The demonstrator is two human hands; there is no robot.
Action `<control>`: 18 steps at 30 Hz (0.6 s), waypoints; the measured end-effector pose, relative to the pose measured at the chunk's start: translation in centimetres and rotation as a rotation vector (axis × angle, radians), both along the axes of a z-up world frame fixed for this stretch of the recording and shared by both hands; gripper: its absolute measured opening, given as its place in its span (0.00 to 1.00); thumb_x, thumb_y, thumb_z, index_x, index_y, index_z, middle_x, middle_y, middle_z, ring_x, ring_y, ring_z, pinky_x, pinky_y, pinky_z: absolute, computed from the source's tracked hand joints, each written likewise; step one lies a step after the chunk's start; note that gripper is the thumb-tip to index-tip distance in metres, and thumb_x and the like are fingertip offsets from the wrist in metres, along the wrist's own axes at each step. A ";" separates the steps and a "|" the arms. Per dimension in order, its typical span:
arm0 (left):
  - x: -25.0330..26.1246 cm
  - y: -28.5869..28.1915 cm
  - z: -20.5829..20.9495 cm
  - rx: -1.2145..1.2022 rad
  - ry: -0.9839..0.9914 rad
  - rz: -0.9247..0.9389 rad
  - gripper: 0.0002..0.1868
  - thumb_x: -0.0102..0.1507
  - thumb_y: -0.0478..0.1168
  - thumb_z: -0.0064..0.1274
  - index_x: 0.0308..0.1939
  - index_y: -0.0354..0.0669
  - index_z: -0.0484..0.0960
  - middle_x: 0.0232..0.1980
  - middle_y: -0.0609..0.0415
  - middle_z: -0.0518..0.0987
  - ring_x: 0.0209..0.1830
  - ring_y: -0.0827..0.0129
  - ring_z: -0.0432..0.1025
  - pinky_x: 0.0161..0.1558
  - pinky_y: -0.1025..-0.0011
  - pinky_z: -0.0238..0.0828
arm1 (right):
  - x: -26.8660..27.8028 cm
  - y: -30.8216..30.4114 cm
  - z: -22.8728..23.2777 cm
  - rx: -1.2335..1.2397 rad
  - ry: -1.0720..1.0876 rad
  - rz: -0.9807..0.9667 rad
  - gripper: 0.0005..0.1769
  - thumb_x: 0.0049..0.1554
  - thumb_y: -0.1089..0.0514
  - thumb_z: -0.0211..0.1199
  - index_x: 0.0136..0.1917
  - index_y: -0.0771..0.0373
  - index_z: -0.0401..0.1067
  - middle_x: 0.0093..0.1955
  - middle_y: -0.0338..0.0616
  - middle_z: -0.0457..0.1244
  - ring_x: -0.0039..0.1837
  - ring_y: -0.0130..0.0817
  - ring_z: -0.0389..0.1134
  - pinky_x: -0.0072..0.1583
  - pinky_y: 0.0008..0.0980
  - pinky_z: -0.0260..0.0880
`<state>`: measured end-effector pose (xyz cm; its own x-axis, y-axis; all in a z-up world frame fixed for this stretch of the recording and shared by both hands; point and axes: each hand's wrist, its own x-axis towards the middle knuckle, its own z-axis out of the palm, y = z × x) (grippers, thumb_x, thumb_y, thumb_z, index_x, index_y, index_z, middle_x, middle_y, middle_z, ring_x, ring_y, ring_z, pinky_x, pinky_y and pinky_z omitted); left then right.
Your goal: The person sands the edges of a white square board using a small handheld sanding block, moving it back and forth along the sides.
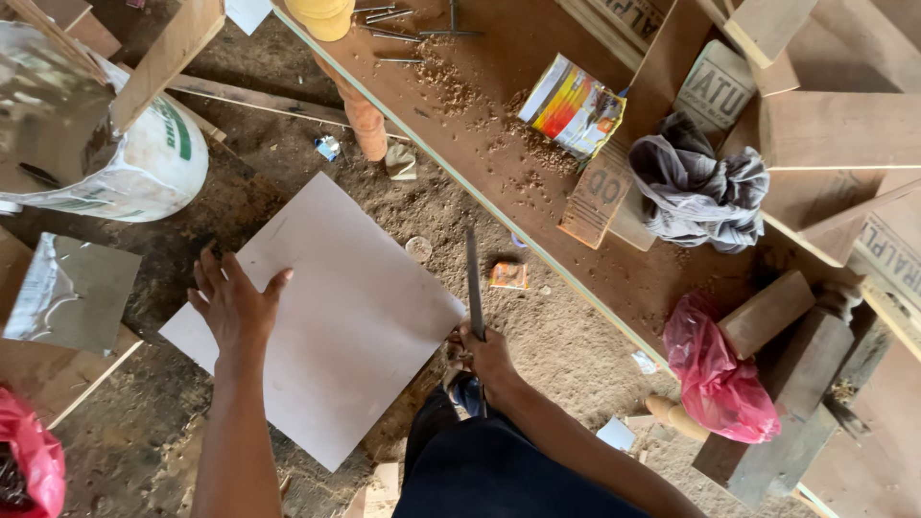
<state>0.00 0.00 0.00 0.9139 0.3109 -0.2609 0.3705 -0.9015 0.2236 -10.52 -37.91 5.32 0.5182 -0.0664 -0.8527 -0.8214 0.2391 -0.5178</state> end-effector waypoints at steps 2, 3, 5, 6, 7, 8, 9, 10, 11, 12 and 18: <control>-0.6 -0.6 0.2 0.000 -0.028 0.002 0.59 0.60 0.78 0.44 0.80 0.36 0.54 0.85 0.37 0.44 0.86 0.47 0.34 0.79 0.38 0.29 | 0.0 -0.2 0.4 -0.009 0.042 -0.009 0.13 0.67 0.53 0.53 0.53 0.65 0.71 0.39 0.41 0.67 0.37 0.30 0.68 0.41 0.32 0.74; -0.7 -0.6 0.4 0.007 -0.043 0.009 0.59 0.60 0.77 0.44 0.80 0.36 0.55 0.85 0.38 0.45 0.87 0.47 0.35 0.80 0.38 0.30 | 0.1 -0.2 0.3 -0.008 0.062 -0.009 0.13 0.67 0.53 0.53 0.53 0.65 0.71 0.39 0.40 0.67 0.36 0.28 0.69 0.41 0.30 0.75; -0.5 -0.8 0.7 0.018 -0.049 0.000 0.59 0.61 0.78 0.42 0.79 0.35 0.53 0.84 0.36 0.43 0.86 0.47 0.33 0.79 0.38 0.26 | -0.3 -0.7 -0.4 -0.036 0.024 0.025 0.16 0.67 0.51 0.52 0.50 0.66 0.71 0.32 0.38 0.61 0.30 0.28 0.59 0.33 0.30 0.64; -0.5 -0.9 1.0 0.025 -0.050 -0.005 0.59 0.61 0.78 0.42 0.79 0.34 0.52 0.83 0.35 0.42 0.85 0.47 0.32 0.78 0.38 0.24 | -0.8 -1.2 -0.8 -0.049 0.007 0.041 0.17 0.67 0.50 0.52 0.49 0.67 0.70 0.28 0.38 0.58 0.26 0.28 0.54 0.30 0.30 0.58; -0.2 -1.5 1.1 0.033 -0.088 0.001 0.58 0.62 0.77 0.40 0.80 0.34 0.51 0.84 0.35 0.40 0.85 0.47 0.31 0.77 0.39 0.23 | -1.3 -2.0 -1.2 -0.148 -0.099 0.112 0.18 0.67 0.49 0.54 0.48 0.67 0.70 0.28 0.35 0.56 0.27 0.25 0.53 0.30 0.29 0.56; 0.0 -2.5 1.2 0.041 -0.127 0.008 0.57 0.63 0.76 0.39 0.80 0.34 0.50 0.84 0.35 0.39 0.84 0.48 0.31 0.76 0.39 0.21 | -1.8 -2.8 -1.4 -0.246 -0.206 0.183 0.18 0.68 0.49 0.55 0.47 0.68 0.70 0.28 0.32 0.55 0.28 0.23 0.52 0.30 0.28 0.54; 0.2 -3.7 1.3 0.048 -0.164 0.020 0.57 0.64 0.75 0.38 0.81 0.33 0.48 0.84 0.35 0.37 0.83 0.49 0.30 0.75 0.39 0.20 | -1.8 -3.8 -1.4 -0.346 -0.314 0.258 0.20 0.69 0.48 0.56 0.46 0.68 0.69 0.28 0.30 0.53 0.28 0.20 0.51 0.30 0.26 0.52; 0.7 -5.3 1.3 0.039 -0.183 -0.003 0.55 0.66 0.74 0.37 0.80 0.32 0.47 0.84 0.35 0.37 0.83 0.48 0.30 0.75 0.40 0.19 | -1.3 -4.9 -1.3 -0.256 -0.357 0.260 0.20 0.68 0.46 0.54 0.46 0.65 0.70 0.27 0.29 0.51 0.28 0.20 0.49 0.29 0.27 0.48; 1.3 -7.1 1.2 0.031 -0.199 -0.023 0.54 0.68 0.73 0.36 0.80 0.31 0.47 0.84 0.35 0.36 0.84 0.48 0.29 0.75 0.41 0.18 | -1.2 -6.0 -0.9 -0.165 -0.395 0.266 0.20 0.67 0.44 0.51 0.47 0.62 0.71 0.27 0.29 0.50 0.27 0.20 0.46 0.29 0.27 0.45; 2.1 -8.7 1.3 0.023 -0.214 -0.043 0.53 0.69 0.73 0.36 0.79 0.30 0.46 0.84 0.36 0.35 0.84 0.48 0.29 0.76 0.42 0.17 | -0.8 -6.6 -0.5 -0.073 -0.430 0.272 0.21 0.66 0.42 0.48 0.48 0.59 0.72 0.26 0.29 0.48 0.27 0.20 0.44 0.29 0.27 0.42; 10.8 -12.0 -0.6 0.063 -0.337 -0.019 0.32 0.74 0.61 0.39 0.71 0.41 0.69 0.82 0.33 0.52 0.85 0.45 0.39 0.80 0.42 0.30 | 9.9 -4.4 -9.7 -0.037 -0.585 0.460 0.35 0.68 0.30 0.37 0.34 0.56 0.63 0.26 0.30 0.51 0.28 0.24 0.46 0.30 0.30 0.46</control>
<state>10.81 -11.99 -0.56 0.9512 0.2991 0.0758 0.2685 -0.9233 0.2746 -0.64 -42.30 -4.39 0.8692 0.2438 -0.4302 -0.4218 -0.0883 -0.9024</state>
